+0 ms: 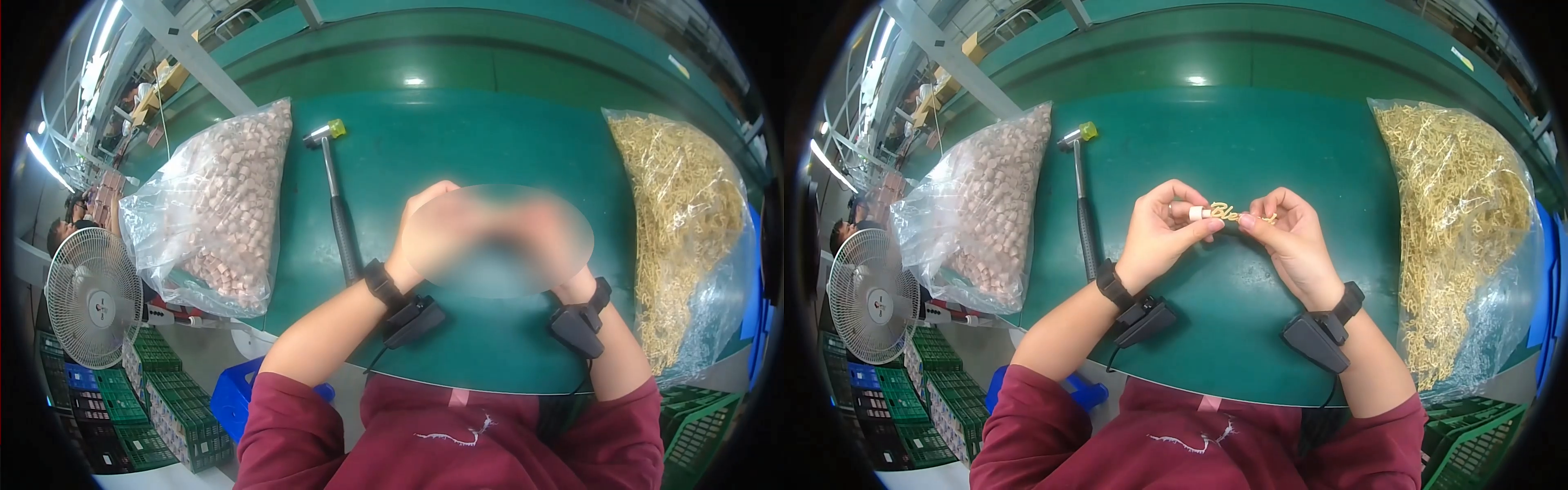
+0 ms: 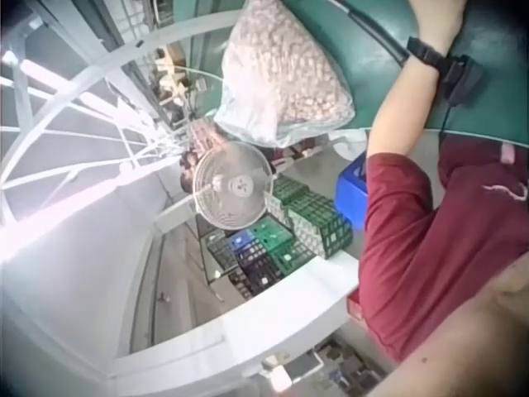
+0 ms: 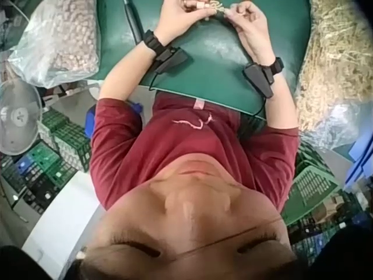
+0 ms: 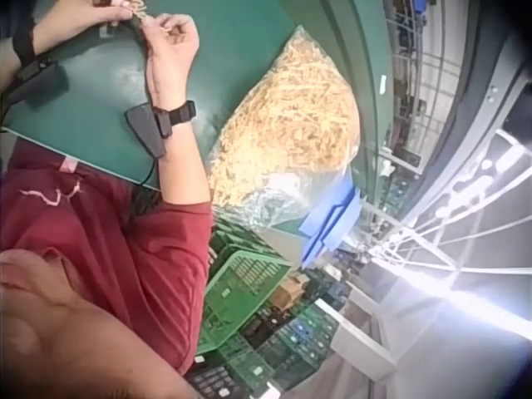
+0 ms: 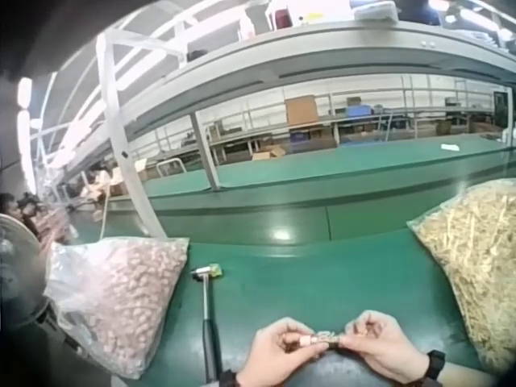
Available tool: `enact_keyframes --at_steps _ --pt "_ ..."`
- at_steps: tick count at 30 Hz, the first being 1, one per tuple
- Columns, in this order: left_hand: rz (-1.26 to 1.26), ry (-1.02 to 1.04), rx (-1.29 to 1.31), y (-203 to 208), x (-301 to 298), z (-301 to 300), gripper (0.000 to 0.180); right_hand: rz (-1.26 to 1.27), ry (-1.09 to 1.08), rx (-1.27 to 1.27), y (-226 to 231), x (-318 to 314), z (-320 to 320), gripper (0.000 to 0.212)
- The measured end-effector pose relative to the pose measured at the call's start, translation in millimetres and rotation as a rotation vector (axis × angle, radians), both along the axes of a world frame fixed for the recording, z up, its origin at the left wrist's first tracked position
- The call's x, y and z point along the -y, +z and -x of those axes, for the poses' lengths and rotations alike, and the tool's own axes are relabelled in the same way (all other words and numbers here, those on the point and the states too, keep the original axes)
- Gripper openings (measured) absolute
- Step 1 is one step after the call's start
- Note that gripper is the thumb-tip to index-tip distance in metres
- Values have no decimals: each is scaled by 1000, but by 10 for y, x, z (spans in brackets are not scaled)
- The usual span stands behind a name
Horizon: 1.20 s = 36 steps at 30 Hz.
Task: The person takes a pink box from a crate, presses a gold emblem onto it, and inserts a white knob into the side. They then turn the knob to test the light before placing the box back into the crate.
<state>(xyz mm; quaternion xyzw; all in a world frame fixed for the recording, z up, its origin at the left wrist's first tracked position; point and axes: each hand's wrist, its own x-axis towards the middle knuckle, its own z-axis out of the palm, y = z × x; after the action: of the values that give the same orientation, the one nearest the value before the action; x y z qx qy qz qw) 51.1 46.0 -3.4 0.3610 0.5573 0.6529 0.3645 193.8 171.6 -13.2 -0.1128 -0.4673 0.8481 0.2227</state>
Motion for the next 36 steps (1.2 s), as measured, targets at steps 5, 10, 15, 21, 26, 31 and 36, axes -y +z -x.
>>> enact_keyframes --at_steps 5,10,15,21,26,31,36 --pt "34 1 45 -13 6 4 17 -48 11 7 0 5 5 20" --pt "74 -49 42 5 29 -2 33 -77 6 15 2 25 5 21" --pt "99 -52 3 18 45 -7 47 -107 7 29 6 42 17 21" --pt "89 -62 -15 -13 49 -11 44 -145 13 53 14 49 2 19" --pt "8 -53 -82 -47 20 16 36 -138 5 59 52 71 -14 18" --pt "-17 12 11 -56 -20 20 23 -152 33 52 54 48 30 17" --pt "-39 28 -3 -106 -8 30 17 -191 -22 91 55 107 28 12"
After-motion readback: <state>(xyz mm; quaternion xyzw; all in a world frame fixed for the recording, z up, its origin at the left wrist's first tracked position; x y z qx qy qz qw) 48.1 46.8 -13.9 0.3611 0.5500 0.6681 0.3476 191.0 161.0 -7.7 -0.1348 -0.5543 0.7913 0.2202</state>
